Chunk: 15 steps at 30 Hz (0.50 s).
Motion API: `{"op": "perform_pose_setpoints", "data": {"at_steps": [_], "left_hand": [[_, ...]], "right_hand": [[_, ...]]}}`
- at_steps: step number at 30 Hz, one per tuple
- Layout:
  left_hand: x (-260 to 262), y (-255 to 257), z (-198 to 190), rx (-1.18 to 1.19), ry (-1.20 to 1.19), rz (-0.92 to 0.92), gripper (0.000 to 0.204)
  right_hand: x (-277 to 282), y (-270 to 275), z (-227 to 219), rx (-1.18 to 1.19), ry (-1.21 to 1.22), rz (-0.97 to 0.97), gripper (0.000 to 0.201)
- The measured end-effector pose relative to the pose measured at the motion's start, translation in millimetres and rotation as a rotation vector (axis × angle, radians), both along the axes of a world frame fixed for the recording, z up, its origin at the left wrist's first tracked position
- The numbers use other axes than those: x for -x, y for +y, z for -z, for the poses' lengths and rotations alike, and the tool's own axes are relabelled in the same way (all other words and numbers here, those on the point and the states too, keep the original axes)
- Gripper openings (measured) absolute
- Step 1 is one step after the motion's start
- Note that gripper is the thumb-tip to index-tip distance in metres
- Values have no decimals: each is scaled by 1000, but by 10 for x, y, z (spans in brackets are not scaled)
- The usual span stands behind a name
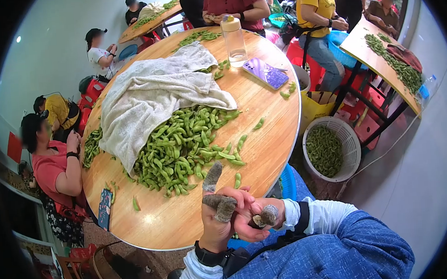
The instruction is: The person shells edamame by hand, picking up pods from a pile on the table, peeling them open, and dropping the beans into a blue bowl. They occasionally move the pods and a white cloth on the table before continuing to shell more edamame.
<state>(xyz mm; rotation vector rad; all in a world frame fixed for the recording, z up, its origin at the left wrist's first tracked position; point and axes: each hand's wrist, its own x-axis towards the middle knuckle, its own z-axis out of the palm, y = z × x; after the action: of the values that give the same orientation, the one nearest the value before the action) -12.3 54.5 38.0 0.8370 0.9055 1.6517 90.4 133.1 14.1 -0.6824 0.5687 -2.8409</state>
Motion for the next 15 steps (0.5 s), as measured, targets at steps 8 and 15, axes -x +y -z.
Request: {"op": "perform_pose_setpoints", "data": {"at_steps": [8,15], "left_hand": [[117,-183,87,-4,375,-557,73],[22,-252,5,-93,1032,-621,65]], "right_hand": [[-38,249,-277,-1005,-129,448,95],[-15,165,-333,-1319,-164,527,90]]}}
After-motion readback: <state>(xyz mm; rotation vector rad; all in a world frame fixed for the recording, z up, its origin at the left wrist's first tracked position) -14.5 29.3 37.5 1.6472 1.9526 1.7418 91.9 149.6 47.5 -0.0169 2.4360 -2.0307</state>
